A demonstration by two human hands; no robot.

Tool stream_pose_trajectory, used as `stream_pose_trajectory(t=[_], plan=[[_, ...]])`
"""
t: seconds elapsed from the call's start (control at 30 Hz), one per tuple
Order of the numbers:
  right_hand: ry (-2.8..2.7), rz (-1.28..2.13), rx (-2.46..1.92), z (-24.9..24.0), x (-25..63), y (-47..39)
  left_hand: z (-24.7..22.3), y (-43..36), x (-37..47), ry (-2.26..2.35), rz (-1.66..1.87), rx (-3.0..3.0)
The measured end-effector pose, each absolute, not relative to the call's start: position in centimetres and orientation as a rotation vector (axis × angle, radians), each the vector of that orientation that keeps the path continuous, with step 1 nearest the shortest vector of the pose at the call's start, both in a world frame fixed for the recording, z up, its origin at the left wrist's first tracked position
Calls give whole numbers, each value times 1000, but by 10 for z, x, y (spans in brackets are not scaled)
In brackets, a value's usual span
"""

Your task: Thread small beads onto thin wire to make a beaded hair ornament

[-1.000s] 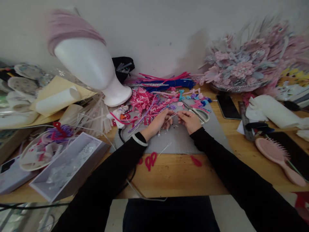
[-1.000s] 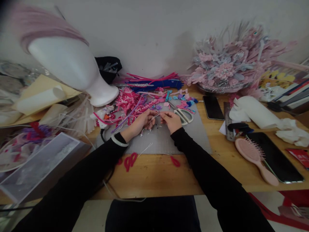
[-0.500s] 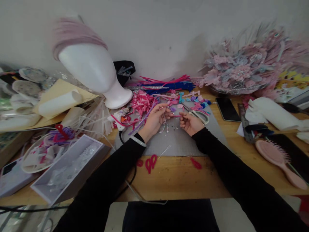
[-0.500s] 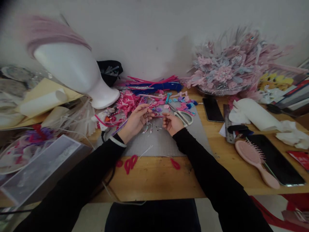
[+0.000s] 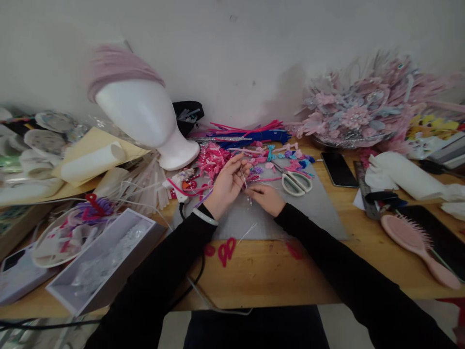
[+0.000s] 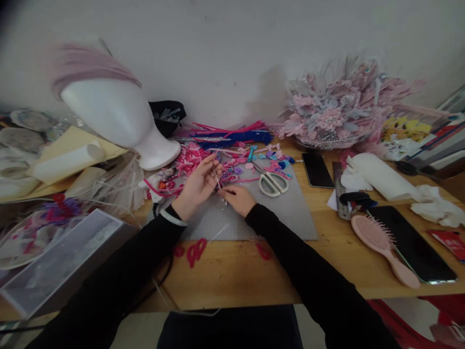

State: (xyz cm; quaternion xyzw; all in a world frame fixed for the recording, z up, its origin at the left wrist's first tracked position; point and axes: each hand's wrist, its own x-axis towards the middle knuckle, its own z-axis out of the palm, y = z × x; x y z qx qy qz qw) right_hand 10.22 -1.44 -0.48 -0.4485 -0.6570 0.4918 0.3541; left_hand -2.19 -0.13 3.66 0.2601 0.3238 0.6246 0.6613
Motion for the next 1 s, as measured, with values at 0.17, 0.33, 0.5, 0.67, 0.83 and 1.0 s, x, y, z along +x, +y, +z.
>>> stream_pose_trajectory(t=[0.17, 0.33, 0.5, 0.67, 0.83, 1.0], plan=[[-1576, 1345, -1203, 2, 105, -19, 30, 6, -31, 756, 1460, 590], [-1502, 1445, -1237, 3, 106, -18, 26, 8, -32, 741, 1462, 606], [-1419, 1598, -1225, 0, 111, -15, 34, 4, -30, 795, 1457, 745], [-1247, 1823, -1132, 7, 110, -17, 35, 4, -31, 822, 1514, 786], [-1136, 1826, -1094, 13, 103, -22, 33, 8, -39, 911, 1477, 698], [-1136, 1792, -1107, 11, 104, -22, 24, 13, -44, 975, 1422, 745]])
